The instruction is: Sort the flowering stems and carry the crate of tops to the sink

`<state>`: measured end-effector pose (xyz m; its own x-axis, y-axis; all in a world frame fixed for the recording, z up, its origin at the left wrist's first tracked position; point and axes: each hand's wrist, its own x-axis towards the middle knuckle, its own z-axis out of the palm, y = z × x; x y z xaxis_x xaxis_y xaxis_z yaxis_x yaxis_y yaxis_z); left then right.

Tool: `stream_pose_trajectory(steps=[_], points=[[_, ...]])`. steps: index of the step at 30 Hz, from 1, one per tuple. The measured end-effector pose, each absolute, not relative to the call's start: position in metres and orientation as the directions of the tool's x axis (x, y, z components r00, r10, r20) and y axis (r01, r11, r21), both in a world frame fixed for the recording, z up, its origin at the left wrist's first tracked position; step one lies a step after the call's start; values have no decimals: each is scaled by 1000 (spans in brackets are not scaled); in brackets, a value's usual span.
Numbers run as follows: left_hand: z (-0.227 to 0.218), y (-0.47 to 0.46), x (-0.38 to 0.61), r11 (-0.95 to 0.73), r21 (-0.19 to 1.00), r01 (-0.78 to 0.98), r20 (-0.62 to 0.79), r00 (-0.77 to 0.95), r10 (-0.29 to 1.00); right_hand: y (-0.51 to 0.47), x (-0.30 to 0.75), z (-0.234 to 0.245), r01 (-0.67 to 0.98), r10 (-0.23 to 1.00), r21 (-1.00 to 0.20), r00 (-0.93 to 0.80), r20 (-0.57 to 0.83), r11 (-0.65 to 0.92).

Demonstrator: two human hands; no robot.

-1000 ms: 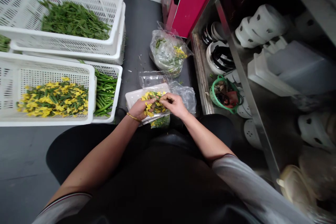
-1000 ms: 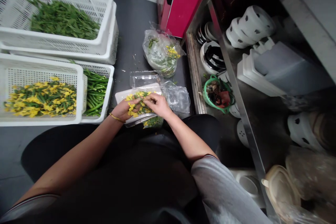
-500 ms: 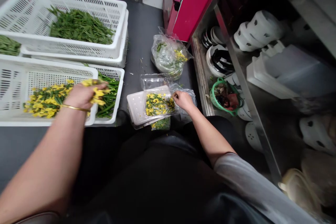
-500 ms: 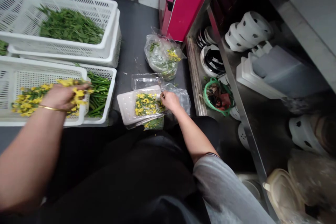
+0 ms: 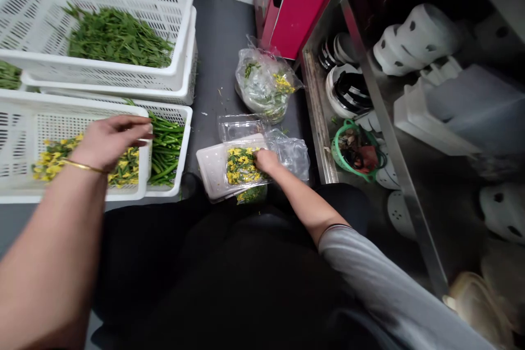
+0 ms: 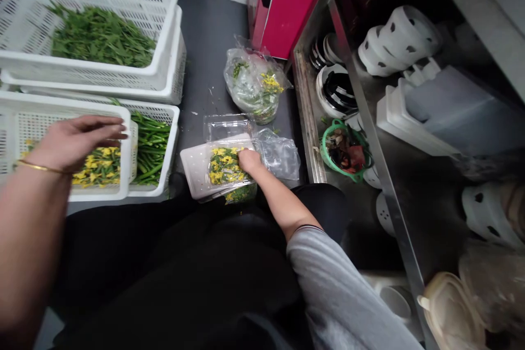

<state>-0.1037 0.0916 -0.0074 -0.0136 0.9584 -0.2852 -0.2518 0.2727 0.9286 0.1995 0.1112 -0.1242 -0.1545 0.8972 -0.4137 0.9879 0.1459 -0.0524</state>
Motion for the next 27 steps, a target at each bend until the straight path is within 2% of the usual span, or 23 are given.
stream_pose_trajectory(steps=[2, 4, 6, 8, 11, 13, 15, 17, 19, 21, 24, 27], points=[[-6, 82, -93, 211, 977, -27, -212, -30, 977, 108, 207, -119, 987, 916, -140, -123, -382, 74], [-20, 68, -60, 304, 952, 25, -305, 109, 946, 100, 215, -110, 950, 930, -311, -103, -354, -13], [-43, 55, -19, 455, 890, 22, -451, 185, 873, 87, 218, -101, 841, 935, -538, -141, -324, -60], [-68, 45, 14, 545, 836, -63, -530, 170, 831, 70, 214, -95, 681, 939, -730, -209, -273, -61], [-89, 37, 33, 537, 818, -206, -520, 134, 843, 46, 202, -91, 519, 928, -855, -309, -206, -16], [-91, 36, 30, 516, 835, -193, -490, 168, 856, 36, 198, -89, 478, 907, -878, -368, -207, -7], [-87, 35, 24, 481, 873, -81, -453, 229, 862, 33, 199, -84, 444, 895, -894, -370, -250, -66], [-82, 33, 22, 378, 925, 48, -375, 284, 882, 34, 201, -78, 430, 899, -895, -338, -280, -117], [-80, 31, 22, 281, 954, 99, -298, 327, 897, 34, 203, -72, 476, 924, -878, -311, -222, -50], [-80, 28, 25, 330, 943, 36, -319, 371, 872, 31, 201, -66, 550, 946, -824, -320, -57, 136], [-84, 25, 26, 568, 812, -136, -447, 480, 755, 21, 197, -63, 594, 916, -713, -359, 179, 372], [-86, 31, 22, 668, 676, -312, -476, 506, 719, 14, 200, -64, 580, 873, -675, -440, 213, 456]])
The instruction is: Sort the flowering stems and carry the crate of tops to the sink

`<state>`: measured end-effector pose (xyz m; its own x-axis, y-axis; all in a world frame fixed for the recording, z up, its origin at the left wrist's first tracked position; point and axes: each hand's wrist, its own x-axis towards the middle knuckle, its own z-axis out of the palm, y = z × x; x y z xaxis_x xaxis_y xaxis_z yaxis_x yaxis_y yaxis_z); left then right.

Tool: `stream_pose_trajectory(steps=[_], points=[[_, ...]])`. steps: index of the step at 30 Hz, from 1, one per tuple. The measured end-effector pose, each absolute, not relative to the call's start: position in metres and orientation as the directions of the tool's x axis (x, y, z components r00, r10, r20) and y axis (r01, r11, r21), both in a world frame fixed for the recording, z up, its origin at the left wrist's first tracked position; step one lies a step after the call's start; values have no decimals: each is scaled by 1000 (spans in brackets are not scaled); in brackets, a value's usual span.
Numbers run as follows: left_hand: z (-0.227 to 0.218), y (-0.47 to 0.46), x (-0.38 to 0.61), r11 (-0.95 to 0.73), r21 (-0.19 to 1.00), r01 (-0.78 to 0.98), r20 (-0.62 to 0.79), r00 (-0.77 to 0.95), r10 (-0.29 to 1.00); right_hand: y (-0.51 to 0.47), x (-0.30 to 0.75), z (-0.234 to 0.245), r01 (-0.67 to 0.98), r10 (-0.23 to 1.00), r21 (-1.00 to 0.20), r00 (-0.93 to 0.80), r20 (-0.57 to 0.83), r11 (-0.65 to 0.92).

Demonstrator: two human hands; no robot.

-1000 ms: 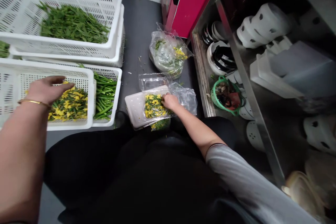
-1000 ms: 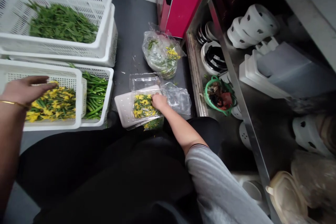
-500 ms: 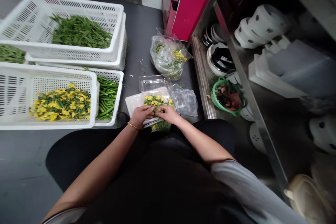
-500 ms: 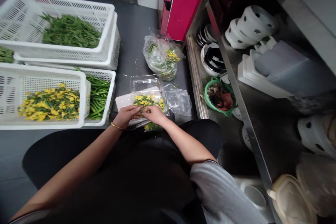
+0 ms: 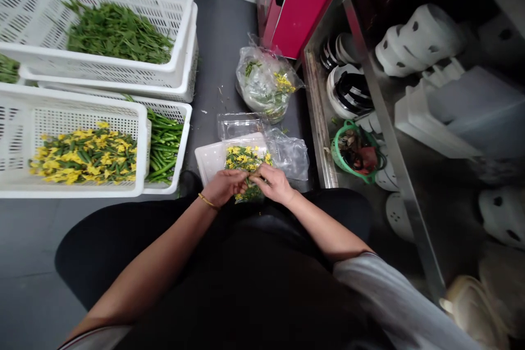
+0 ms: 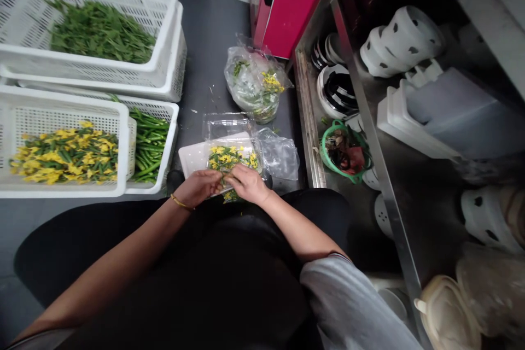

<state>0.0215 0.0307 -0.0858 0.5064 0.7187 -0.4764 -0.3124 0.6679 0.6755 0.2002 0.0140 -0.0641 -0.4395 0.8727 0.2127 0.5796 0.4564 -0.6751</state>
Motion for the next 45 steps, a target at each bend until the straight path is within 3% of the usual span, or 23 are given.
stream_pose_trajectory(steps=[4, 6, 8, 10, 11, 15, 19, 22, 25, 27, 29, 31, 32, 33, 35, 37, 39, 40, 45], points=[[-84, 52, 8, 601, 606, -520, -444, 406, 799, 35, 220, -68, 612, 811, -656, -585, 1, 442], [-86, 62, 3, 591, 573, -568, -427, 409, 806, 59, 229, -75, 780, 832, -517, -515, -207, 354], [-89, 68, 2, 606, 531, -593, -438, 419, 795, 86, 230, -87, 936, 867, -268, -320, -382, 228], [-95, 71, 4, 618, 525, -585, -475, 401, 783, 107, 222, -103, 986, 883, -93, -162, -440, 135], [-97, 72, 7, 620, 541, -568, -497, 379, 780, 115, 216, -112, 992, 885, -60, -129, -448, 114], [-107, 71, 19, 612, 629, -480, -556, 273, 785, 126, 200, -132, 997, 868, -49, -74, -491, 57], [-115, 64, 33, 669, 655, -351, -610, 278, 742, 110, 214, -115, 986, 895, -168, -64, -442, -12], [-121, 56, 43, 680, 667, -307, -615, 290, 734, 86, 221, -90, 930, 905, -355, -231, -358, 97], [-121, 50, 50, 596, 735, -323, -514, 308, 801, 63, 215, -77, 806, 894, -565, -372, -250, 177], [-114, 47, 50, 475, 837, -271, -402, 285, 870, 52, 209, -77, 678, 893, -735, -339, -297, 12], [-104, 44, 49, 314, 935, -168, -269, 244, 932, 47, 206, -80, 459, 846, -839, -285, -451, -293], [-93, 43, 45, 194, 974, -114, -165, 224, 961, 47, 209, -84, 255, 771, -824, -293, -565, -507], [-89, 44, 43, 173, 975, -136, -141, 218, 966, 49, 211, -85, 235, 745, -802, -297, -597, -549], [-87, 46, 39, 178, 964, -198, -136, 208, 969, 53, 215, -85, 295, 730, -783, -288, -620, -548], [-85, 53, 30, 247, 882, -402, -179, 200, 963, 66, 222, -84, 620, 734, -669, -211, -646, -410], [-87, 61, 20, 340, 731, -591, -238, 247, 939, 82, 224, -84, 920, 803, -376, -141, -579, -110], [-90, 68, 11, 414, 620, -666, -282, 303, 910, 99, 217, -88, 982, 871, -109, -185, -455, 152], [-92, 70, 9, 440, 602, -666, -303, 319, 898, 107, 211, -92, 972, 881, -37, -225, -415, 231], [-94, 69, 9, 476, 651, -591, -389, 278, 878, 131, 179, -126, 937, 857, 48, -295, -422, 346]])
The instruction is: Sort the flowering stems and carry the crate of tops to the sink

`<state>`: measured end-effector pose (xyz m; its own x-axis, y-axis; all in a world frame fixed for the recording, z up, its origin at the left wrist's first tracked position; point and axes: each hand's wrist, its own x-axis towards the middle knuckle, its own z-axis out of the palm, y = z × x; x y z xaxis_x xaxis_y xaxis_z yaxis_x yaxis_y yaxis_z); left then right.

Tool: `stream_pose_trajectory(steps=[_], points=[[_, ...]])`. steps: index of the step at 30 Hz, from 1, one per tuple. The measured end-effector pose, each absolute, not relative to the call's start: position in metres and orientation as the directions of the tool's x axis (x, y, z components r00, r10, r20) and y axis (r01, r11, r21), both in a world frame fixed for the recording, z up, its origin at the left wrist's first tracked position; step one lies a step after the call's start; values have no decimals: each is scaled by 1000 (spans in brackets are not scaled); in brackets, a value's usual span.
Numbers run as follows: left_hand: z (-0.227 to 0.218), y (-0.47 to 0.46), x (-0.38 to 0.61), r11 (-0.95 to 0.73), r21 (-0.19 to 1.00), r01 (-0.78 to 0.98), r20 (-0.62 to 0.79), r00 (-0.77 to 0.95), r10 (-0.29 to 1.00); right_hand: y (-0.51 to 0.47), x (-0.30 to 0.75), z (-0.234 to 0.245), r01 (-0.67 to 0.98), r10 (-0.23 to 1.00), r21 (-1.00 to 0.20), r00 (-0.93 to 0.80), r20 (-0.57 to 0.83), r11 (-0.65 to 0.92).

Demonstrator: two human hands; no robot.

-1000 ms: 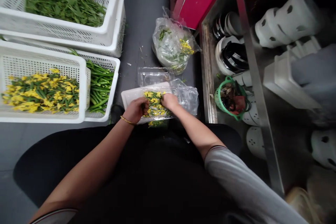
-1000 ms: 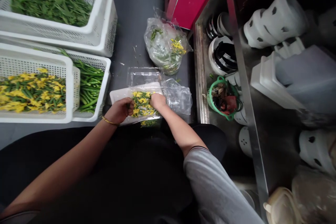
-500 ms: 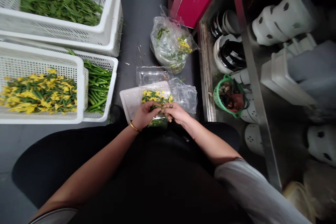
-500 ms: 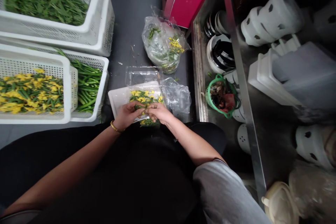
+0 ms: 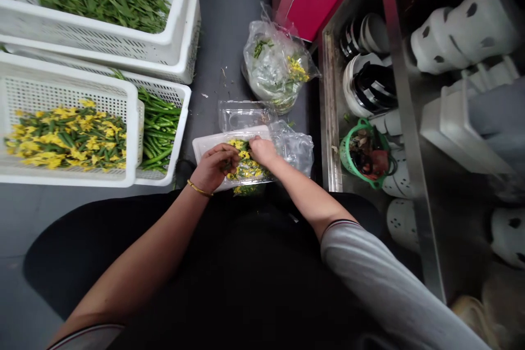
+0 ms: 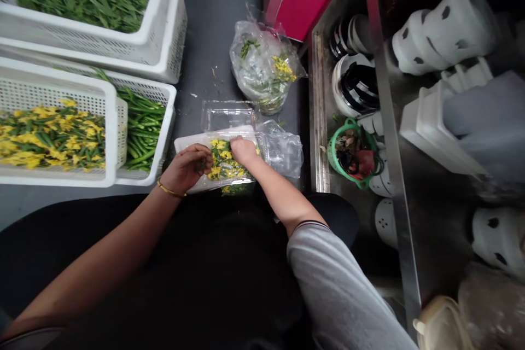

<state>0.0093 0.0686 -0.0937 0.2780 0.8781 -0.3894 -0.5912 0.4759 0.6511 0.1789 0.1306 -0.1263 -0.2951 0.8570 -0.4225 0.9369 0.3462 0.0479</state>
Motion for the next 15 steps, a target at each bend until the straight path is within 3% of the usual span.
stream_pose_trajectory(steps=[5, 8, 11, 13, 15], points=[[-100, 70, 11, 511, 678, -529, -468, 225, 854, 134, 191, -133, 962, 896, -43, -266, -356, 268], [-105, 69, 15, 540, 738, -405, -511, 189, 839, 127, 205, -115, 937, 932, -344, -178, -315, 62], [-106, 67, 21, 514, 815, -268, -471, 210, 857, 110, 209, -92, 646, 879, -728, -184, -440, -229], [-104, 64, 25, 518, 834, -191, -452, 305, 838, 96, 206, -80, 430, 822, -830, -278, -497, -356], [-101, 61, 26, 544, 826, -149, -443, 426, 789, 82, 202, -70, 377, 819, -869, -351, -454, -320]])
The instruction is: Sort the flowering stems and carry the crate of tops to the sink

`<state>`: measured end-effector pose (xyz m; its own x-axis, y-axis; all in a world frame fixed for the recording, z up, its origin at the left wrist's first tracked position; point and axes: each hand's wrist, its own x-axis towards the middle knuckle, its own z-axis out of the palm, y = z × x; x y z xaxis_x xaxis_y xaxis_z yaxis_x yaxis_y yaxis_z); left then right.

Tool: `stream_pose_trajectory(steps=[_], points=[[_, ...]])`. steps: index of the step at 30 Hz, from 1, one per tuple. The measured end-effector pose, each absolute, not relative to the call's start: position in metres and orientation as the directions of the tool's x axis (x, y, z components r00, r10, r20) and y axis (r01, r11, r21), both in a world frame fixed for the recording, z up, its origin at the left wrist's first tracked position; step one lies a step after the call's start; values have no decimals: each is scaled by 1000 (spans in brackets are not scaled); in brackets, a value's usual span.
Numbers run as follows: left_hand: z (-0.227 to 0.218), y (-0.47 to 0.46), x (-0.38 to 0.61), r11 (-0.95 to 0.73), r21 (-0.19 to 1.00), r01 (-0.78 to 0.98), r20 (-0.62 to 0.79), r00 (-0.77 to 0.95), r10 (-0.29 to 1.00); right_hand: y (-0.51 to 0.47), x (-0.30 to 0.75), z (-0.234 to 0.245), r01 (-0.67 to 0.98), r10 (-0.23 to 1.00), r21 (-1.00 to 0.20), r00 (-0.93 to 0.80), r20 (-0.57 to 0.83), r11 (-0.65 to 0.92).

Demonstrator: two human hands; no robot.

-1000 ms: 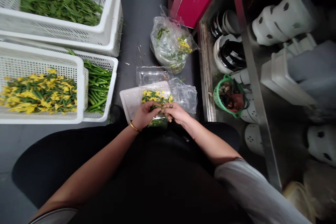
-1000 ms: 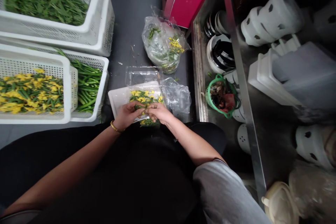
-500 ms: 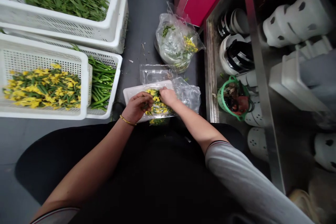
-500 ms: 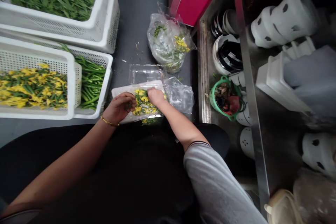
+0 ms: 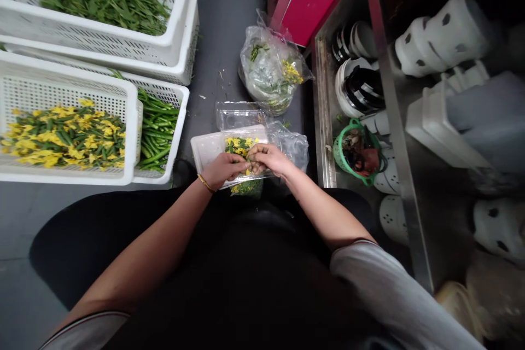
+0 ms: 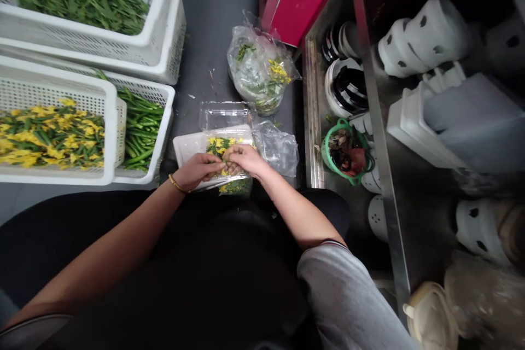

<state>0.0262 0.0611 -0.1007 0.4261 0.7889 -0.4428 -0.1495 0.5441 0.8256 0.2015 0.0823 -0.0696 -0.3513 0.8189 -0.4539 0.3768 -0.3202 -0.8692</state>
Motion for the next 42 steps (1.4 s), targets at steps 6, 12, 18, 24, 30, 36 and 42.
stream_pose_trajectory(steps=[6, 12, 18, 24, 30, 36, 42], points=[[-86, 53, 26, 678, 694, -244, -445, 595, 669, 56, 196, -43, 700, 858, -543, -509, 76, 463], [-71, 58, 0, 539, 685, -490, -253, 533, 807, 81, 214, -49, 919, 874, -96, -393, -286, 382], [-70, 63, -24, 418, 744, -522, -15, 613, 790, 88, 190, -105, 850, 759, 37, -448, -473, 525], [-75, 64, -14, 430, 723, -540, -145, 489, 860, 93, 174, -128, 869, 784, -22, -456, -421, 494], [-95, 68, 4, 523, 816, -245, -466, 254, 847, 91, 202, -99, 724, 874, -688, -302, -380, -49], [-105, 61, 25, 351, 935, -54, -343, 122, 931, 61, 183, -84, 596, 957, -803, -226, -181, -11], [-83, 61, 16, 30, 970, 240, -82, 206, 975, 66, 190, -45, 678, 933, -727, -321, -165, 105]])
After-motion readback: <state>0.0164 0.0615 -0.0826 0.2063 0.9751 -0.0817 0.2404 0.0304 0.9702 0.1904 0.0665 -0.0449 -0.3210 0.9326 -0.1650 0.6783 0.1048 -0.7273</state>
